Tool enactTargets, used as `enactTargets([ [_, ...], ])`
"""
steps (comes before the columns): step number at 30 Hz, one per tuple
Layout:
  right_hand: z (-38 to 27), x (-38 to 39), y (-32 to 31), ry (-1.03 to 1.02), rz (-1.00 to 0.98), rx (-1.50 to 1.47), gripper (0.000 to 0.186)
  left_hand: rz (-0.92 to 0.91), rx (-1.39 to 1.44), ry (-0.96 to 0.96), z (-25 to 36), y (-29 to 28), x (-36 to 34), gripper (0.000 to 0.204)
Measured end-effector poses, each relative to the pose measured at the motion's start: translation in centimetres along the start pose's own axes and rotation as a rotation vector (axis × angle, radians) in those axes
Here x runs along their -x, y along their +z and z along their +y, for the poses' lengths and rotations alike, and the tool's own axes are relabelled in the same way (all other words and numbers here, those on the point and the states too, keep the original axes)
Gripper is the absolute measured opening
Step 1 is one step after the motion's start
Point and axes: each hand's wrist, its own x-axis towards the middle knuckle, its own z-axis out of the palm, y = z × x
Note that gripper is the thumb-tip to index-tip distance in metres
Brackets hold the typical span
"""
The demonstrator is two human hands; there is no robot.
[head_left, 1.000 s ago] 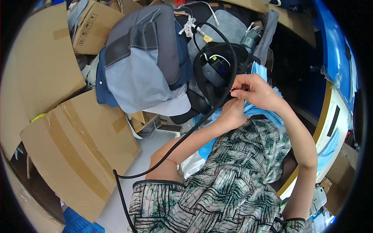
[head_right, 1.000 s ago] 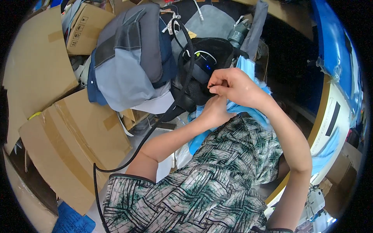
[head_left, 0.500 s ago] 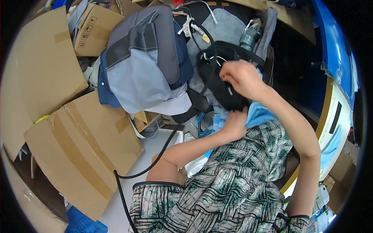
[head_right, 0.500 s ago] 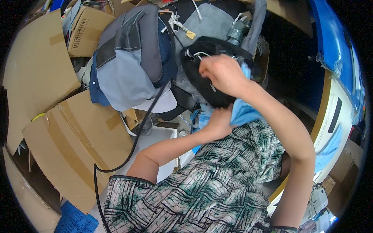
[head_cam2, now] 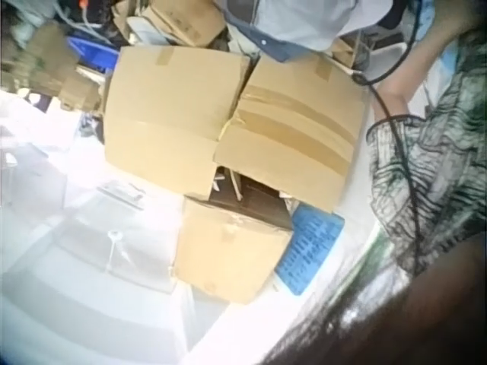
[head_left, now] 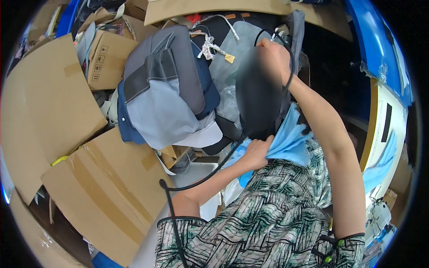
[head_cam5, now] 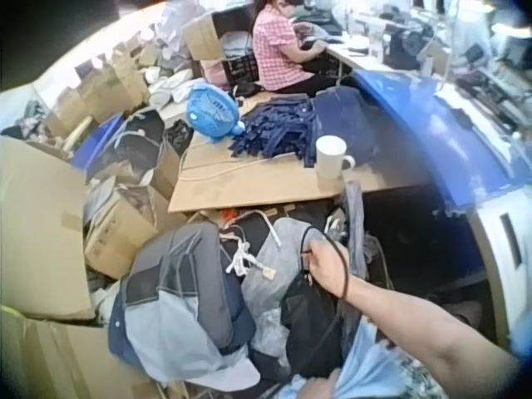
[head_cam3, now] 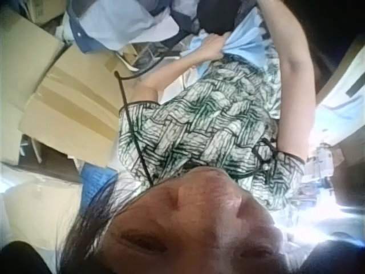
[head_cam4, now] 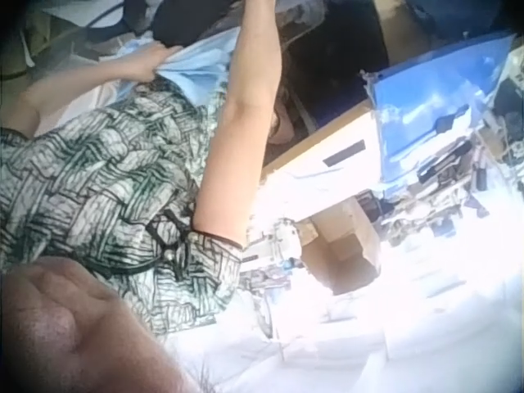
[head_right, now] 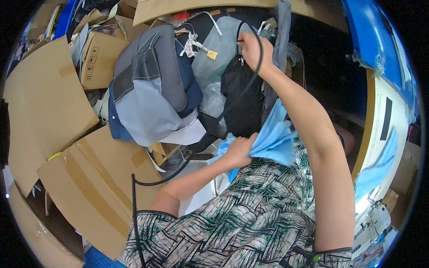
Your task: Sewing and assembling blue fabric or leather straps at an industrial sewing machine.
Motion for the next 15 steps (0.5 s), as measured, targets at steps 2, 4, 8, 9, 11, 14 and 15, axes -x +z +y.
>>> enactTargets([
  [2,0.4,0.2,-1.1,0.047,-0.116,-0.087,0.018,0.052,0.143,0.049,-0.2,-0.5,1.6,0.076],
  [4,0.2,0.4,-2.5,0.088,-0.149,-0.188,0.022,0.104,0.353,0.059,-1.2,-1.1,2.8,0.083],
  [8,1.7,4.4,-4.9,0.238,-0.223,-0.594,0.032,0.239,0.721,-0.011,-2.7,-3.2,6.6,0.073],
  [9,2.0,5.4,-5.6,0.361,-0.310,-0.722,0.034,0.300,0.967,-0.178,-2.4,-3.5,7.8,0.069],
  [11,2.3,7.2,-6.2,0.311,-0.325,-0.554,0.037,0.418,1.414,-0.010,-4.4,-2.8,9.5,0.058],
  [14,2.0,8.8,-6.3,0.164,-0.348,-0.118,0.051,0.268,1.921,0.141,-6.8,-3.1,10.6,0.051],
  [15,1.7,8.7,-6.0,0.170,-0.340,-0.120,0.051,0.260,1.914,0.138,-6.8,-2.9,10.8,0.051],
])
